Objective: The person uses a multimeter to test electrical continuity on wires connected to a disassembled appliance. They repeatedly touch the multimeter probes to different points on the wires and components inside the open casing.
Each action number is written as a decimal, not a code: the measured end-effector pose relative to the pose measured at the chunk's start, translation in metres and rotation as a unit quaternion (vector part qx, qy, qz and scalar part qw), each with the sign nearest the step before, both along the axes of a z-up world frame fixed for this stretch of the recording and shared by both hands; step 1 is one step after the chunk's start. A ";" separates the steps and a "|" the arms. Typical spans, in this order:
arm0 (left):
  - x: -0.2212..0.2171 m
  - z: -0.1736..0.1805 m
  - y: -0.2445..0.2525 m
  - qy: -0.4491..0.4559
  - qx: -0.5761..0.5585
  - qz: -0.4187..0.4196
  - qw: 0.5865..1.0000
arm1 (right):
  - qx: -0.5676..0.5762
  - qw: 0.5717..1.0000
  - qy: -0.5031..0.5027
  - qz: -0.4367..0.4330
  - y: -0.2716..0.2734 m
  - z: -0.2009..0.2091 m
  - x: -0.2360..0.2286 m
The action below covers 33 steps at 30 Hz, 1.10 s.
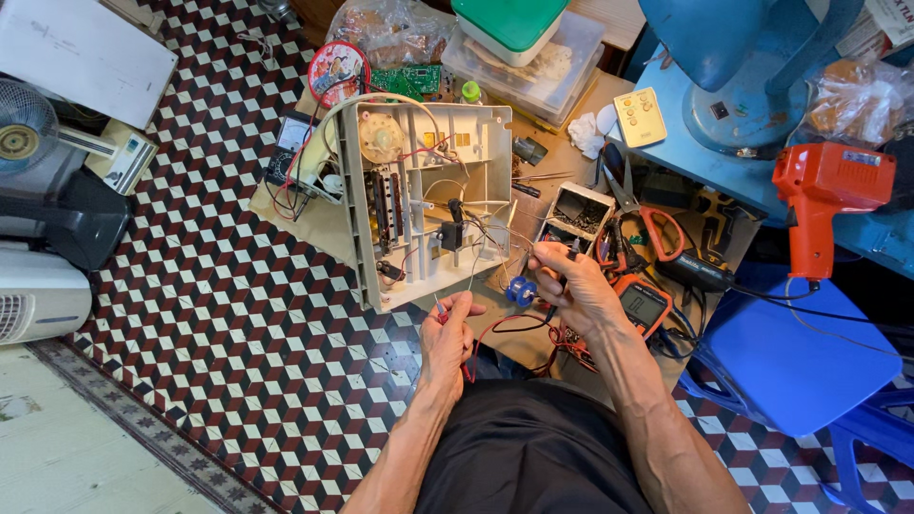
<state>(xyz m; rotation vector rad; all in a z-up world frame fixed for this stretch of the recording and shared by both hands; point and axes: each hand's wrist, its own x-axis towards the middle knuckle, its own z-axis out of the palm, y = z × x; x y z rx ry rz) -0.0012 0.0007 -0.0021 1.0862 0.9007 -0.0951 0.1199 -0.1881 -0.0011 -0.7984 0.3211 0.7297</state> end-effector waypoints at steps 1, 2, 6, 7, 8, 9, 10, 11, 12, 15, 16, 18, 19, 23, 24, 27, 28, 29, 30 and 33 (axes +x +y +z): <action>0.000 0.000 0.000 0.000 0.002 -0.004 1.000 | 0.001 1.000 -0.001 -0.010 -0.001 0.002 0.001; 0.001 0.000 -0.001 -0.002 -0.010 0.009 1.000 | -0.007 1.000 0.000 -0.008 -0.001 0.005 0.001; 0.007 0.012 -0.004 -0.013 -0.048 0.044 0.998 | -0.032 0.999 0.017 0.016 0.000 0.013 0.001; 0.007 0.017 -0.006 -0.015 -0.056 0.048 0.997 | -0.038 0.999 0.025 0.026 -0.001 0.014 0.000; 0.008 0.021 -0.007 -0.020 -0.049 0.035 0.998 | -0.043 0.998 0.020 0.029 -0.001 0.013 -0.001; 0.009 0.025 -0.009 -0.024 -0.043 0.022 0.999 | -0.049 0.998 0.015 0.031 0.000 0.012 -0.001; 0.010 0.029 -0.012 -0.029 -0.037 0.008 0.999 | -0.055 0.998 0.011 0.034 0.000 0.010 -0.001; 0.010 0.034 -0.013 -0.015 -0.037 -0.024 0.999 | -0.060 0.998 0.007 0.034 0.000 0.009 -0.001; 0.010 0.040 -0.015 -0.002 -0.037 -0.055 0.998 | -0.065 0.997 0.004 0.034 0.000 0.009 -0.001; 0.010 0.052 -0.022 -0.009 -0.064 -0.124 0.990 | -0.083 0.996 -0.009 0.021 0.001 0.009 -0.001; 0.009 0.054 -0.025 -0.019 -0.078 -0.142 0.987 | -0.089 0.996 -0.014 0.016 0.002 0.009 -0.001; 0.007 0.056 -0.028 -0.009 -0.062 -0.160 0.985 | -0.093 0.996 -0.004 0.008 0.001 0.011 0.000; 0.006 0.056 -0.030 -0.004 -0.055 -0.169 0.984 | -0.095 0.995 0.002 0.004 0.001 0.011 0.000; 0.007 0.054 -0.035 -0.069 -0.090 -0.088 0.990 | -0.091 0.996 0.002 0.003 0.003 0.009 0.001; 0.011 0.053 -0.035 -0.073 -0.107 -0.068 0.989 | -0.096 0.995 0.004 0.004 0.003 0.009 0.001; 0.015 0.049 -0.033 -0.087 -0.134 -0.050 0.986 | -0.113 0.993 0.015 0.007 0.005 0.008 0.001; 0.016 0.048 -0.033 -0.092 -0.138 -0.052 0.985 | -0.120 0.993 0.020 0.008 0.005 0.008 0.001; 0.017 0.046 -0.032 -0.089 -0.153 -0.047 0.983 | -0.114 0.993 0.019 0.005 0.006 0.008 0.001; 0.018 0.044 -0.030 -0.085 -0.167 -0.042 0.981 | -0.108 0.994 0.018 0.003 0.006 0.007 0.001; 0.024 0.039 -0.024 -0.070 -0.245 -0.029 0.967 | -0.106 0.994 0.017 0.007 0.007 0.006 0.000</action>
